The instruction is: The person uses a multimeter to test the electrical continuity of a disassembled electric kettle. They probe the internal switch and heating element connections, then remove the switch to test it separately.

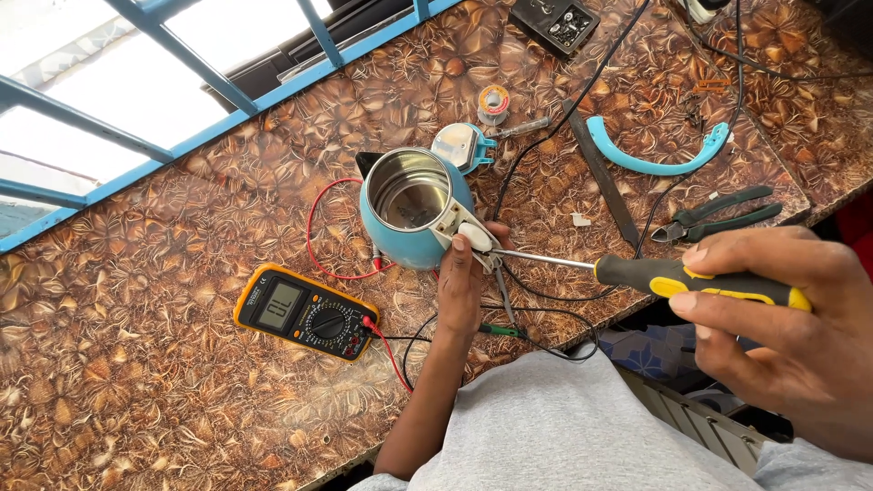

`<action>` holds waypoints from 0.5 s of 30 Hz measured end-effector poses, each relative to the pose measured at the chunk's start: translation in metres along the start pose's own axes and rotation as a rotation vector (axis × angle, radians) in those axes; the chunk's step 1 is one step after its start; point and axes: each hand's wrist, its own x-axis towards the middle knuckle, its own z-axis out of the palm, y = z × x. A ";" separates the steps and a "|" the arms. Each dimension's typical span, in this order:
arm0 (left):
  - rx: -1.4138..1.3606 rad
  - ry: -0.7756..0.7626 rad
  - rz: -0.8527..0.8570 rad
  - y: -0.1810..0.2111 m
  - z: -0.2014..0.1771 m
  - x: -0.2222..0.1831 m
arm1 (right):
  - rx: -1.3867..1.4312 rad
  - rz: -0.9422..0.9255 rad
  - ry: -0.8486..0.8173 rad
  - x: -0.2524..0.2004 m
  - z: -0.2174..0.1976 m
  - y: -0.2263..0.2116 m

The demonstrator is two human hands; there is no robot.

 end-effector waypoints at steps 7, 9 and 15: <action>0.051 0.024 -0.015 0.005 0.001 -0.006 | 0.040 -0.014 0.220 -0.013 0.015 0.012; 0.055 0.030 -0.019 0.009 0.002 -0.013 | 0.076 0.136 0.275 -0.029 0.015 0.015; 0.711 0.186 0.045 0.012 -0.001 -0.035 | 0.152 0.245 0.389 -0.056 0.036 0.034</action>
